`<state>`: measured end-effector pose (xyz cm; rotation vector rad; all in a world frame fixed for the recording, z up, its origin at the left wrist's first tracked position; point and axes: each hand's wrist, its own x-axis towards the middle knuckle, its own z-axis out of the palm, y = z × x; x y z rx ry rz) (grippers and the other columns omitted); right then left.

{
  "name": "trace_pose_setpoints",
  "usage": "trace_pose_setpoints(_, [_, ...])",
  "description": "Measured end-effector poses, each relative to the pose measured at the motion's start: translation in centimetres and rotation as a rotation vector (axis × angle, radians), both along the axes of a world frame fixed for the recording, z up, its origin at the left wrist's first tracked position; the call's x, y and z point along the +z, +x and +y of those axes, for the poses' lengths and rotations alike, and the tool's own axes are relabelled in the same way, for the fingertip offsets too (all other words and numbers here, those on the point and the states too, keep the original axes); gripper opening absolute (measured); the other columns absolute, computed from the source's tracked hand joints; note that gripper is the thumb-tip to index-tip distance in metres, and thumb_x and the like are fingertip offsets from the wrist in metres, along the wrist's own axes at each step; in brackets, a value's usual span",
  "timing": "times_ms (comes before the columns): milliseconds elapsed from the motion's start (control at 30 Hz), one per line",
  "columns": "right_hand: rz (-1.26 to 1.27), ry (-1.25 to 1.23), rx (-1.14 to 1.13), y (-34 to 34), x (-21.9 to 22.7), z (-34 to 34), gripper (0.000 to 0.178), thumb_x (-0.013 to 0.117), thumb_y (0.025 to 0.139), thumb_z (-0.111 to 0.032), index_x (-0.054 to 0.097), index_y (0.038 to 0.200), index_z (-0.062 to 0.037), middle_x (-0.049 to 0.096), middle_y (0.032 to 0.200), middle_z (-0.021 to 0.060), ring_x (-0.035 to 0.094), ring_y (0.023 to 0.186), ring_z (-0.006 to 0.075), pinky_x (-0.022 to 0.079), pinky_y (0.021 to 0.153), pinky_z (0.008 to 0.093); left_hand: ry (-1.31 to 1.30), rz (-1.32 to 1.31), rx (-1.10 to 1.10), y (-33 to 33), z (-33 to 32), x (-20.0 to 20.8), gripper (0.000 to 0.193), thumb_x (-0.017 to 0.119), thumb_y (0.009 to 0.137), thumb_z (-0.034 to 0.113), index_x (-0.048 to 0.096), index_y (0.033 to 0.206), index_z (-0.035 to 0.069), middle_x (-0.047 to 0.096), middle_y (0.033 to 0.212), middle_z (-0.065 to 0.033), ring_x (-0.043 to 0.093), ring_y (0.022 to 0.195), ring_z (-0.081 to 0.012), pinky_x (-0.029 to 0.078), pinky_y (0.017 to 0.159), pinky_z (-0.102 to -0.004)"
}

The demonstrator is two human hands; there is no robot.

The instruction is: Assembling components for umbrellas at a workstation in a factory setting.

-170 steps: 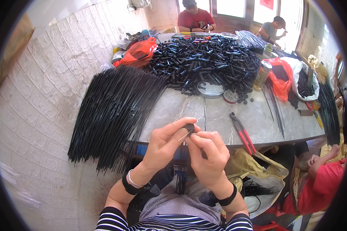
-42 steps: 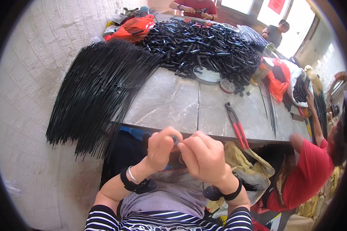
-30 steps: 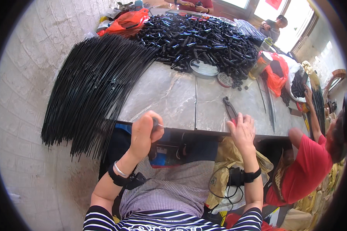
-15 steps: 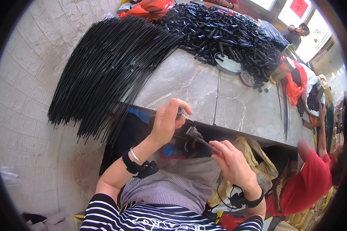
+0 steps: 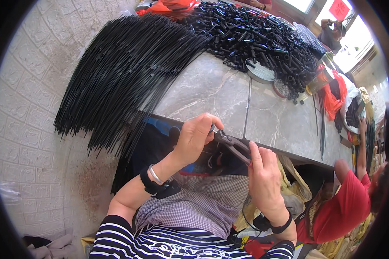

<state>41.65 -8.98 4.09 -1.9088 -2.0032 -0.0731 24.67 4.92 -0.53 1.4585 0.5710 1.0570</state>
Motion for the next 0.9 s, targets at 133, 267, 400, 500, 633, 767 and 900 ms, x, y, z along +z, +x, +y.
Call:
trace_pose_setpoints(133, [0.027, -0.106, -0.017, 0.3, 0.3, -0.4, 0.047, 0.073, 0.077, -0.008, 0.055, 0.119, 0.0017, 0.060, 0.093, 0.0122, 0.061, 0.082, 0.0248, 0.047, 0.064, 0.0339, 0.006, 0.026, 0.002, 0.0, -0.2, -0.1, 0.052, 0.035, 0.104, 0.042, 0.064, 0.089, 0.002, 0.052, 0.066, 0.0023, 0.041, 0.057, -0.0016, 0.032, 0.051, -0.0175])
trace_pose_setpoints(267, [0.891, -0.641, 0.079, 0.4, 0.0, -1.2, 0.042, 0.082, 0.074, -0.021, 0.052, 0.095, -0.0014, 0.051, 0.056, 0.0030, 0.051, 0.050, 0.0131, 0.043, 0.051, 0.0298, -0.035, 0.021, -0.020, 0.3, -0.9, -0.6, 0.052, 0.037, 0.103, 0.038, 0.066, 0.081, 0.001, 0.057, 0.069, 0.0003, 0.044, 0.057, -0.0018, 0.034, 0.051, -0.0179])
trace_pose_setpoints(400, [0.693, -0.390, -0.050, 0.4, -1.0, -1.7, 0.036, 0.075, 0.074, -0.009, 0.053, 0.101, 0.0017, 0.055, 0.066, 0.0081, 0.056, 0.057, 0.0173, 0.045, 0.054, 0.0308, -0.097, 0.033, 0.007, 0.8, -1.2, 0.2, 0.051, 0.038, 0.102, 0.038, 0.067, 0.081, 0.001, 0.055, 0.066, 0.0006, 0.043, 0.055, -0.0018, 0.033, 0.050, -0.0183])
trace_pose_setpoints(500, [0.424, 0.046, 0.071, 0.3, -2.2, -1.3, 0.042, 0.073, 0.075, -0.005, 0.054, 0.111, 0.0033, 0.055, 0.081, 0.0142, 0.058, 0.067, 0.0249, 0.048, 0.059, 0.0337, -0.110, 0.091, 0.006, 0.5, -1.0, 0.0, 0.051, 0.038, 0.102, 0.038, 0.068, 0.084, 0.001, 0.054, 0.064, 0.0007, 0.042, 0.053, -0.0018, 0.032, 0.049, -0.0183])
trace_pose_setpoints(633, [0.556, -0.236, 0.112, 0.0, 0.0, -2.7, 0.046, 0.072, 0.079, -0.007, 0.054, 0.120, 0.0011, 0.055, 0.083, 0.0159, 0.060, 0.073, 0.0302, 0.049, 0.065, 0.0381, -0.039, 0.067, 0.055, 0.5, -0.9, -0.8, 0.050, 0.038, 0.101, 0.037, 0.069, 0.084, 0.001, 0.054, 0.063, 0.0006, 0.042, 0.053, -0.0018, 0.032, 0.049, -0.0183])
trace_pose_setpoints(767, [0.760, -0.449, -0.018, -0.8, -1.1, -3.0, 0.042, 0.080, 0.077, -0.022, 0.057, 0.105, -0.0008, 0.057, 0.064, 0.0102, 0.061, 0.059, 0.0228, 0.049, 0.057, 0.0334, -0.038, 0.062, 0.030, 0.9, -1.4, -1.6, 0.050, 0.037, 0.101, 0.035, 0.070, 0.083, 0.002, 0.058, 0.065, -0.0005, 0.044, 0.052, -0.0027, 0.033, 0.049, -0.0187])
trace_pose_setpoints(900, [0.805, -0.416, 0.044, 0.2, -2.5, -2.9, 0.038, 0.078, 0.076, -0.016, 0.056, 0.103, -0.0015, 0.057, 0.065, 0.0082, 0.058, 0.055, 0.0215, 0.048, 0.056, 0.0322, -0.051, 0.061, 0.015, 0.9, -1.4, -1.3, 0.048, 0.038, 0.101, 0.033, 0.070, 0.082, 0.002, 0.060, 0.067, -0.0012, 0.047, 0.056, -0.0034, 0.035, 0.050, -0.0188])
